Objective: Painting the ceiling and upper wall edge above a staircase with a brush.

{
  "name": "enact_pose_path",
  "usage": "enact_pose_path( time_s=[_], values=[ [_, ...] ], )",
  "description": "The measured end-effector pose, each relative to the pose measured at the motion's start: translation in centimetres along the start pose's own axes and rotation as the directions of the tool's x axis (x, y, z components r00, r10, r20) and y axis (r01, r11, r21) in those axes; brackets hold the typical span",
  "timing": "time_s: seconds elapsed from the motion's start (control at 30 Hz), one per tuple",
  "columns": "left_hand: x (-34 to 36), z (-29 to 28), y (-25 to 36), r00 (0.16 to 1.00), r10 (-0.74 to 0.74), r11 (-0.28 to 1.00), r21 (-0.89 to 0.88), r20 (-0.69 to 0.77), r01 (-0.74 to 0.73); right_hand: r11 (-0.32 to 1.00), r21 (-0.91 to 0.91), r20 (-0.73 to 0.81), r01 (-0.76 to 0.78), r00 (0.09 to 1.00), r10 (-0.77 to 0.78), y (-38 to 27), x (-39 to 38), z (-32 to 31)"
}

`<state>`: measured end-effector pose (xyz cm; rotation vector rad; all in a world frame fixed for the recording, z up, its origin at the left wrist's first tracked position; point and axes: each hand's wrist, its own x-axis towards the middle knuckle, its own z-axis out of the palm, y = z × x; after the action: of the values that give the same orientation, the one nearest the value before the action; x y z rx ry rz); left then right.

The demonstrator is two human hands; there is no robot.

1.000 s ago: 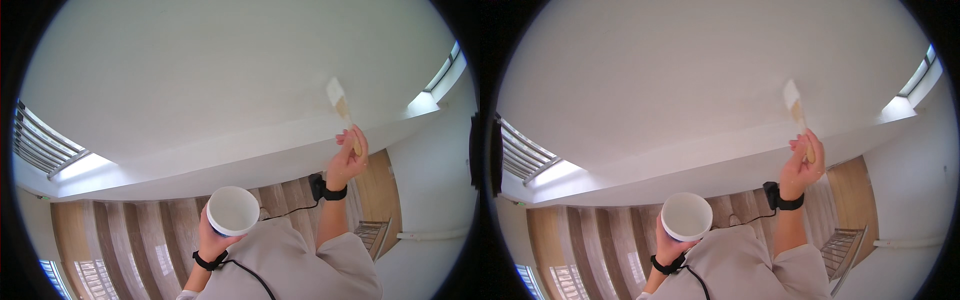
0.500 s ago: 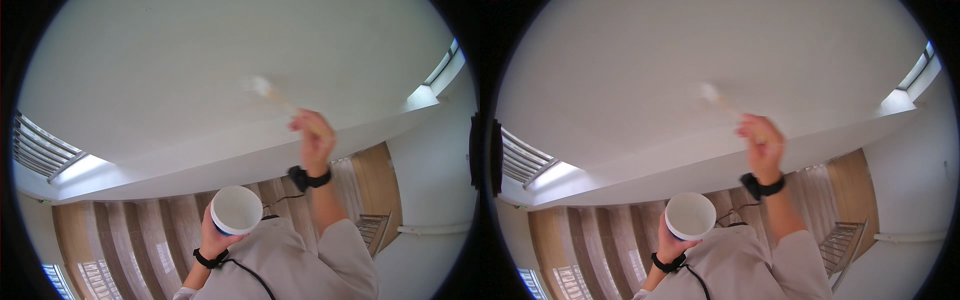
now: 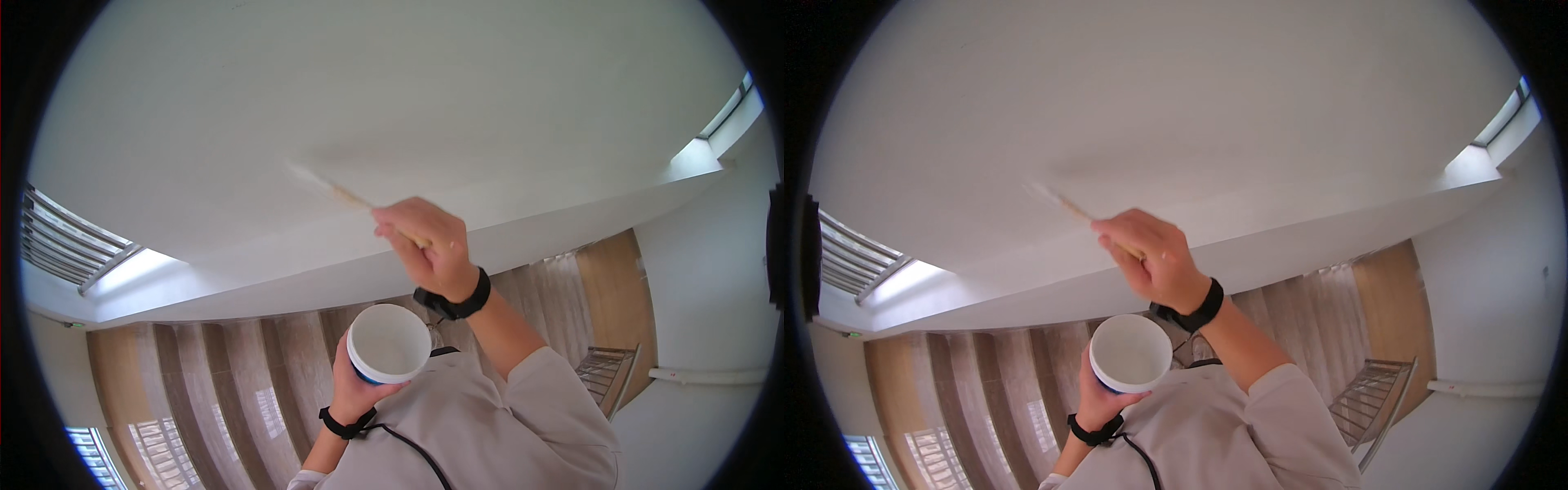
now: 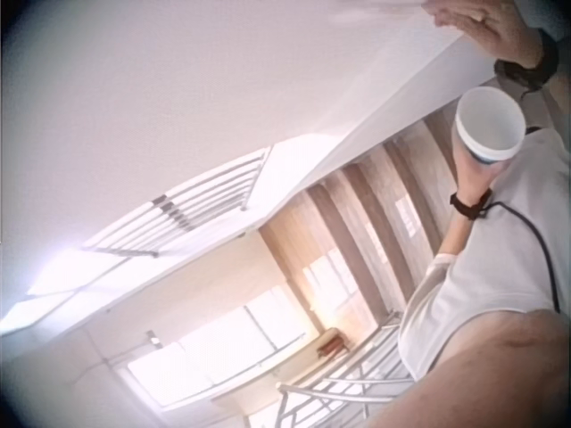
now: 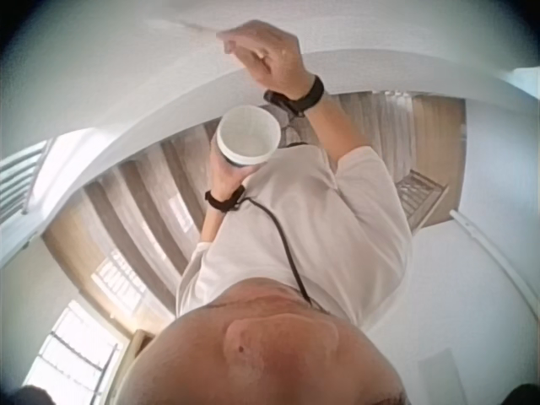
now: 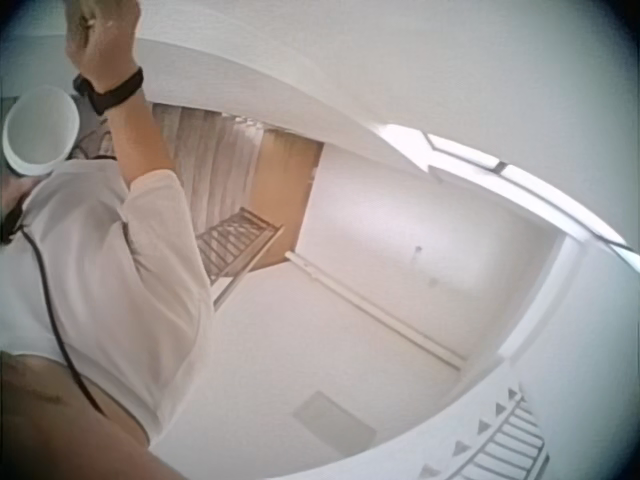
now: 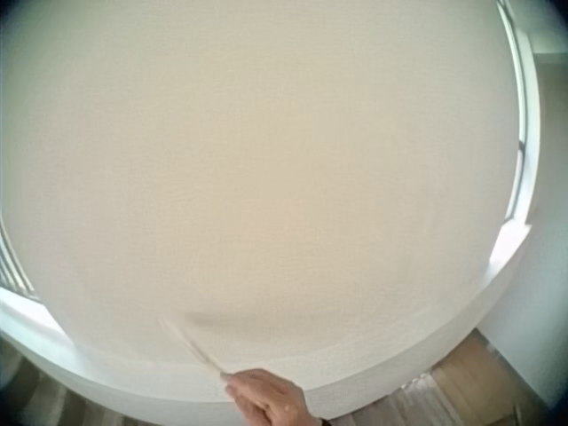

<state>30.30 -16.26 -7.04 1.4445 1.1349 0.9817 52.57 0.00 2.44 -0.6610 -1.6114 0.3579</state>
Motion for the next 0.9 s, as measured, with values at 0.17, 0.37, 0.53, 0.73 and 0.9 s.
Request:
enact_pose_path(
  time_s=[0.17,0.37,0.53,0.73,0.9],
  values=[
    [0.5,0.2,-0.5,1.0,0.019,0.999,0.049,0.01,-0.019,0.974,-0.011,-0.285,-0.228,0.934,0.215,2.0,-2.4,-7.4],
    [2.0,0.8,-0.1,0.996,0.026,0.997,0.077,0.089,-0.033,0.846,-0.295,-0.728,-0.444,0.678,0.102,1.7,-7.2,-18.9],
    [1.5,0.7,-0.5,0.995,0.012,0.996,0.09,0.097,-0.02,0.868,-0.323,-0.684,-0.378,0.727,0.063,1.3,-6.1,-13.2],
    [-1.0,0.5,0.2,0.995,-0.058,0.998,0.004,-0.077,0.058,0.957,-0.219,-0.05,0.189,0.978,-0.205,-1.5,-2.6,0.0],
    [-2.3,0.3,-0.1,0.985,-0.074,0.997,0.018,-0.155,0.078,0.96,0.277,0.139,0.051,0.986,-0.092,-3.1,-0.2,6.2]
  ],
)
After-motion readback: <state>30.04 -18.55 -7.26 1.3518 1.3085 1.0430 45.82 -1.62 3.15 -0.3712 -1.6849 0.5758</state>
